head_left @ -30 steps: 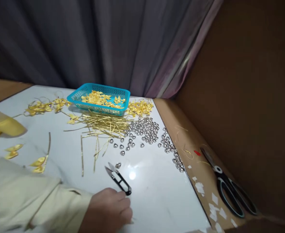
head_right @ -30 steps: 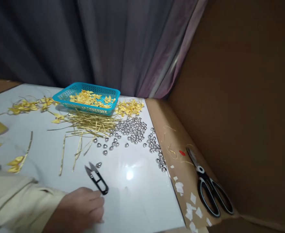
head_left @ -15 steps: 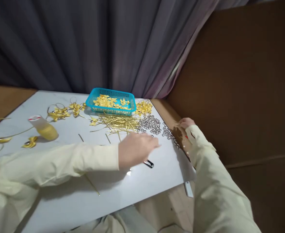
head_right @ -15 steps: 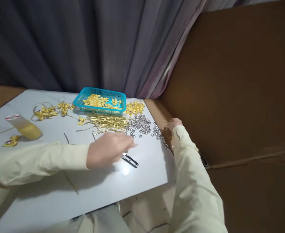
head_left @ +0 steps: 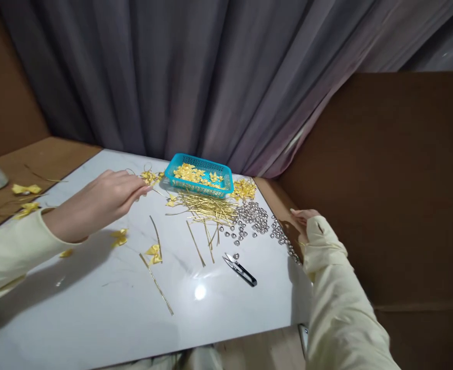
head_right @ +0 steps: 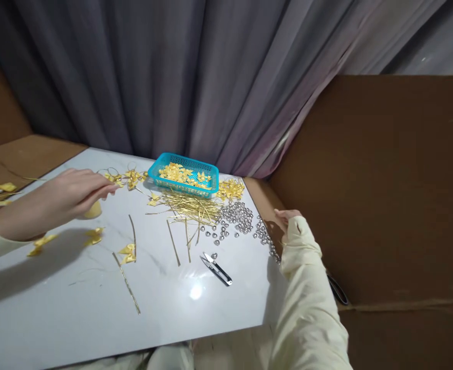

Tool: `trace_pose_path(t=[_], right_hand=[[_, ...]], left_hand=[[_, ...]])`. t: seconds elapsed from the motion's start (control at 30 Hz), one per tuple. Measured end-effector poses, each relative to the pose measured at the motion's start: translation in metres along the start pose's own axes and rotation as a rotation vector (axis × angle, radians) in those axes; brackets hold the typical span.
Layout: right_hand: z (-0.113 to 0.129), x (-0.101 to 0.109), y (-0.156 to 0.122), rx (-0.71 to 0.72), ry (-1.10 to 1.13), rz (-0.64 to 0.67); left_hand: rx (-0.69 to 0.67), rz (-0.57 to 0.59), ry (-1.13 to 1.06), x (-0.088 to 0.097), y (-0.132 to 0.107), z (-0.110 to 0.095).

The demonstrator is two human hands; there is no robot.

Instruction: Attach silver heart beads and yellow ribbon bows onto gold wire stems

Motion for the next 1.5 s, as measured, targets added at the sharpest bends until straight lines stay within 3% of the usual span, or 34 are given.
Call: trace_pose_path(t=[0.13,0.3,0.4,0.47,0.57,0.67,0.77,0.87,1.03,1.2,1.33,1.5], right_hand=[[0.028,0.02,0.0,-0.097,0.023,0.111],[0.115,0.029,-0.033,0.034,0.115,0.295],[0.169,0.016,-0.07,0.129,0.134,0.442],[0.199,0.0,-0.101,0.259,0.14,0.64],[0.222,-0.022,-0.142,0.35,0.131,0.875],[0.226,-0.037,-0.171,0.357,0.115,1.052],[0.221,-0.041,-0.182,0.363,0.083,1.103],[0.217,-0.033,-0.181,0.377,0.053,1.089],[0.214,-0.003,-0.171,0.397,0.043,1.02],[0.202,0.014,-0.161,0.394,0.143,0.919],[0.175,-0.009,-0.162,0.319,0.331,0.975],[0.141,-0.072,-0.171,0.125,0.72,1.211]], left_hand=[[-0.074,-0.026,0.097,-0.01,-0.002,0.0],[-0.086,-0.156,-0.306,0.0,0.019,-0.022],[-0.034,-0.052,-0.636,0.015,0.037,-0.052],[-0.044,0.062,-0.836,0.024,0.047,-0.075],[-0.151,0.193,-1.087,0.034,0.056,-0.102],[-0.261,0.316,-1.262,0.037,0.054,-0.114],[-0.231,0.408,-1.253,0.033,0.049,-0.117],[-0.19,0.454,-1.262,0.033,0.05,-0.123],[-0.228,0.453,-1.292,0.034,0.071,-0.139],[-0.194,0.461,-1.333,0.023,0.08,-0.139],[-0.153,0.541,-1.365,0.007,0.064,-0.129],[-0.05,0.676,-1.403,-0.013,0.035,-0.109]])
Point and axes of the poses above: each hand's wrist, its own y-axis towards the middle knuckle, its own x-axis out of the back of the hand, z = x × y, the point moved 4 cm from there along y, towards the middle knuckle, and after that the axes turned 7 degrees about -z, right-handed, at the moved point
